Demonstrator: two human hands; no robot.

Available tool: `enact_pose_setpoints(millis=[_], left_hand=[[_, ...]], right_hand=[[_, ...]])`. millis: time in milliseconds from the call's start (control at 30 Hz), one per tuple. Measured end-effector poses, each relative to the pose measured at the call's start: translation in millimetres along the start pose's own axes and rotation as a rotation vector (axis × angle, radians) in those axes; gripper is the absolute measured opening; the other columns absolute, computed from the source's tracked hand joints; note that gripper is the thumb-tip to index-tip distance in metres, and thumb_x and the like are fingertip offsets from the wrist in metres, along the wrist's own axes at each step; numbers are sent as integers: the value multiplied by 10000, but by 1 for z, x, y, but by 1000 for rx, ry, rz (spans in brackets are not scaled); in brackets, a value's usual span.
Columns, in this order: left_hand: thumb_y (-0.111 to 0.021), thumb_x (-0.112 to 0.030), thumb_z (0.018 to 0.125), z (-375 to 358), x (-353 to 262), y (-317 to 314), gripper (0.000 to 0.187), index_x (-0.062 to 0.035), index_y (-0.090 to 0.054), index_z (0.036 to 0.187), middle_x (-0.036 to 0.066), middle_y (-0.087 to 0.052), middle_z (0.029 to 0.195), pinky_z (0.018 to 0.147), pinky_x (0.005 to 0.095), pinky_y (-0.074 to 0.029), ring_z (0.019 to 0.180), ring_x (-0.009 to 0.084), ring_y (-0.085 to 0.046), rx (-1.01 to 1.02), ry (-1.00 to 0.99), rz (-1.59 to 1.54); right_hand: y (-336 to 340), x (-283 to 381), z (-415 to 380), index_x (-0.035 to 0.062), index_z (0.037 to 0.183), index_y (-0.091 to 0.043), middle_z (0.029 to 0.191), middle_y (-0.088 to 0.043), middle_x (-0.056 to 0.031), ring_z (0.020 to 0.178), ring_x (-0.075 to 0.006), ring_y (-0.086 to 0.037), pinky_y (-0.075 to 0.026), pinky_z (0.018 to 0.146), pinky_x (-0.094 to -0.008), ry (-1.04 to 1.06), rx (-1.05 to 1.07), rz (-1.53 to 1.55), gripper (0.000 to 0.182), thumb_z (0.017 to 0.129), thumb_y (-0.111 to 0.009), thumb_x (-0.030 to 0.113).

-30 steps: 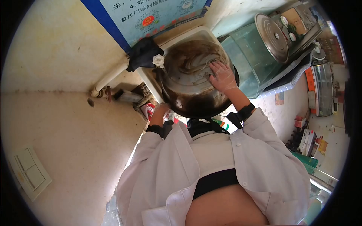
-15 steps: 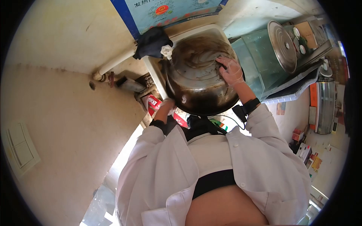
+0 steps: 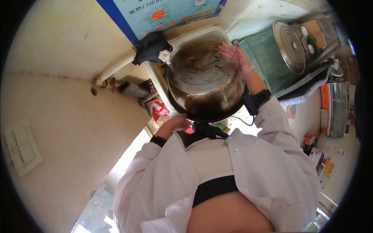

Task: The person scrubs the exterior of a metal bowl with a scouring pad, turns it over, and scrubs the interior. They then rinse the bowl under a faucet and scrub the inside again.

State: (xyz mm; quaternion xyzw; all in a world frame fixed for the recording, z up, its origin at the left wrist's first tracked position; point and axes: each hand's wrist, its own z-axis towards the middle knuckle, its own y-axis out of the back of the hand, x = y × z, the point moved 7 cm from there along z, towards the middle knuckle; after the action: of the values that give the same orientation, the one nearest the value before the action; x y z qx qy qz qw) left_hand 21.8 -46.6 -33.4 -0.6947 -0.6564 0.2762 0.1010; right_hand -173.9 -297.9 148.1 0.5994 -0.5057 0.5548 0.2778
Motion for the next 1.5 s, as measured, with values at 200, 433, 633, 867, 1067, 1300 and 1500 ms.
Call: enact_pose_setpoints(millis=[200,433,633,867,1067,1300,1500], left_hand=[[-305,-291,874,-17,-53,68,439,71,-553,869,202,-584,743,527,331,-498,567,269,-582,-225,-108,319],[-362,-214,849,-56,-119,91,287,20,-515,910,118,-561,694,519,269,-480,580,207,-570,-305,-660,-421],[-334,-240,859,-51,-107,110,308,-19,-523,959,97,-575,781,585,273,-452,725,255,-565,-262,-721,-674],[-337,-244,860,-76,-83,123,302,-31,-529,954,77,-587,757,538,262,-440,681,235,-575,-293,-733,-691],[-356,-226,847,-75,-69,153,276,-41,-540,937,73,-593,771,511,272,-439,678,233,-578,-290,-743,-711],[-343,-229,856,-79,-58,162,284,-40,-531,953,73,-587,765,534,271,-446,682,225,-578,-254,-723,-742],[-352,-229,858,-81,-56,160,277,-39,-520,969,78,-585,801,546,264,-441,700,221,-577,-319,-709,-720]], right_hand=[[-72,-25,-12,76,1222,-366,1239,-406,-93,1136,-256,-381,-268,939,-425,-325,27,744,552,840,-312,471],[-133,-89,-4,52,1201,-336,1253,-359,-115,1159,-283,-337,-290,921,-503,-534,-245,867,491,867,-289,409],[-145,-154,37,38,1173,-286,1154,-403,-141,1044,-296,-436,-410,827,-465,-480,-484,829,415,869,-327,317],[-150,-180,86,114,877,-469,813,-542,-67,706,-247,-545,-456,572,-386,-432,-377,636,145,822,-400,229],[-148,-156,85,64,750,-496,701,-522,-62,670,-226,-527,-454,542,-380,-342,-688,250,38,727,-526,62],[-114,-165,124,109,779,-579,768,-582,-20,724,-192,-568,-467,544,-359,-470,-267,-1294,87,700,-572,145],[-112,-184,155,127,767,-618,774,-605,-1,723,-166,-580,-459,526,-337,-390,184,-1801,111,693,-586,205]])
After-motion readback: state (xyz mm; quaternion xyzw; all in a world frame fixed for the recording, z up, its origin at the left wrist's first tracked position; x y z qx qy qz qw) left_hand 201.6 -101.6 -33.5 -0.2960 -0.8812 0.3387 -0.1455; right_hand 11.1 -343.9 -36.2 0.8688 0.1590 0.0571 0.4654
